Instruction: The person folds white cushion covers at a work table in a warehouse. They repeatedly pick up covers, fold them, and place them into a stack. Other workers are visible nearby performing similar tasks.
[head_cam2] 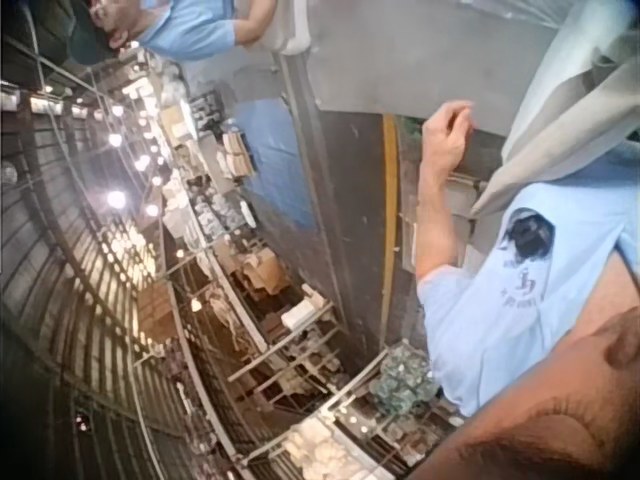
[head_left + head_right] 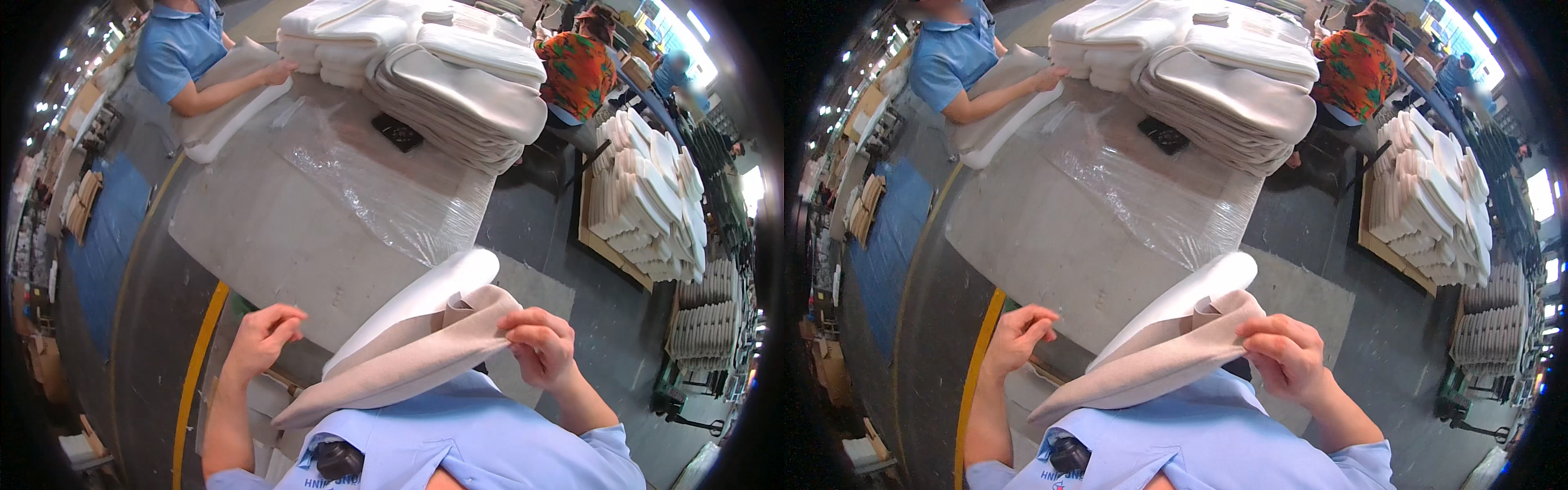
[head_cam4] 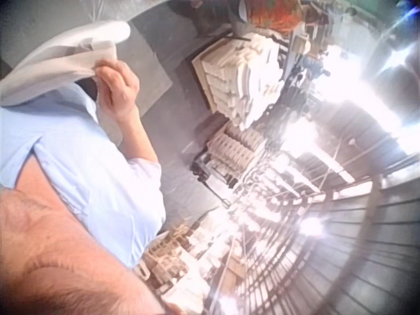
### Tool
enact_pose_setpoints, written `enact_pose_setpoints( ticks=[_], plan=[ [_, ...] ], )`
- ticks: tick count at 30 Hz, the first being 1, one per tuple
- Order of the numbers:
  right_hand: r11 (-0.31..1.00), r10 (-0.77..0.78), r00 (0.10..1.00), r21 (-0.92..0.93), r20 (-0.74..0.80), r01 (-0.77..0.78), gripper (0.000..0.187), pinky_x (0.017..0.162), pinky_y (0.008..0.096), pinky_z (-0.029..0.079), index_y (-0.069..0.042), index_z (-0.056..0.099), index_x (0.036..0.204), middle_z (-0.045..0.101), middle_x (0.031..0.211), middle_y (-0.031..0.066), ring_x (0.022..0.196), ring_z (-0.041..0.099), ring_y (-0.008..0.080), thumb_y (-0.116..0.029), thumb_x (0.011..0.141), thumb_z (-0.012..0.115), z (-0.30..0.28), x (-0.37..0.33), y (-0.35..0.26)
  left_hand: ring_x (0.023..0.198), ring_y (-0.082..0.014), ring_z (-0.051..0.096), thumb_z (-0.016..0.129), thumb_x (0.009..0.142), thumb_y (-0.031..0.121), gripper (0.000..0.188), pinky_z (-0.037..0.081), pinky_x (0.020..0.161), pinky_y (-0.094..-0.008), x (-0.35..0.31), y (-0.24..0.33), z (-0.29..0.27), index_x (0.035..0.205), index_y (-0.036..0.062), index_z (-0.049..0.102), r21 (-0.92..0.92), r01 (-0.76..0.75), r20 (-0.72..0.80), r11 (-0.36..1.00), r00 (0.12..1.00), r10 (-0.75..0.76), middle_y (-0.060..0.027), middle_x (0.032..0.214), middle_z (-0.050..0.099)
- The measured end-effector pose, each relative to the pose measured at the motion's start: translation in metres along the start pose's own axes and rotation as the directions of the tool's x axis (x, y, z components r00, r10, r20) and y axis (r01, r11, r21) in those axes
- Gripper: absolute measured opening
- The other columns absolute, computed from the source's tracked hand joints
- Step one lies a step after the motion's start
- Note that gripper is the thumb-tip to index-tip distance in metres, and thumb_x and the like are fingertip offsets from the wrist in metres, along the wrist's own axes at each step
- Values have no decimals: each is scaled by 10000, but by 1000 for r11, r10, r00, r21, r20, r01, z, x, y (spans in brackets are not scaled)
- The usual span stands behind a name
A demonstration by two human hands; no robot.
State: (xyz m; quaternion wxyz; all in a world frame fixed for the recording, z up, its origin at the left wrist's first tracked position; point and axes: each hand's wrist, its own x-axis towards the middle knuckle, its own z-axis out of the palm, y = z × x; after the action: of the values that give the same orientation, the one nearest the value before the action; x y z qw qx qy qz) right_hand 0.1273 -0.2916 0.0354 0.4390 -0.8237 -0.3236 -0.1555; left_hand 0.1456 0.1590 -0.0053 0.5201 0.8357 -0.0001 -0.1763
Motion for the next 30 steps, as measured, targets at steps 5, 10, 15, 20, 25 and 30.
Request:
enact_pose_setpoints(
  ticks=[5,10,15,20,25,30],
  plan=[
    [995,-95,994,-24,-50,94,219,626,330,586,-33,673,1015,749,1010,141,753,719,236,54,826,739,17,31,-5,720,-160,673,680,974,73,165,544,691,-288,67,106,19,1120,19,735,315,-487,291,815,867,405,-93,828,711],
    [973,-228,972,13,-63,229,196,585,338,575,-49,690,987,753,1026,128,694,709,243,29,816,747,14,34,-17,873,-349,720,623,976,93,204,581,792,-433,138,108,91,1157,88,715,219,-777,335,590,628,702,-138,995,755],
    [980,-199,975,11,-98,200,140,582,329,561,-57,724,935,764,1035,121,660,664,230,-17,802,742,1,-12,-33,1015,-322,701,567,898,-18,340,567,871,-425,143,89,146,1182,102,710,70,-686,468,724,664,584,-128,1135,701],
    [989,-142,982,29,-129,147,107,583,321,553,-72,727,927,768,1043,107,668,652,213,-69,829,771,-2,-38,-39,1207,-292,585,607,848,-38,418,508,1012,-426,123,108,152,1200,142,741,-40,-561,650,827,614,448,-87,1276,593],
    [977,-195,971,62,-136,205,101,569,311,537,-70,725,929,765,1033,103,663,650,205,-93,845,775,-2,-26,-39,1246,-344,537,703,820,17,273,469,1065,-443,118,111,148,1077,105,730,203,-789,661,580,548,513,-132,1253,619],
    [972,-221,967,53,-127,229,83,564,316,534,-62,724,939,761,1036,106,660,656,202,-65,859,746,-3,-18,-34,1012,-161,630,727,872,53,78,518,878,-325,137,111,104,932,55,678,-96,-364,616,926,709,343,-31,1052,691]
  ],
)
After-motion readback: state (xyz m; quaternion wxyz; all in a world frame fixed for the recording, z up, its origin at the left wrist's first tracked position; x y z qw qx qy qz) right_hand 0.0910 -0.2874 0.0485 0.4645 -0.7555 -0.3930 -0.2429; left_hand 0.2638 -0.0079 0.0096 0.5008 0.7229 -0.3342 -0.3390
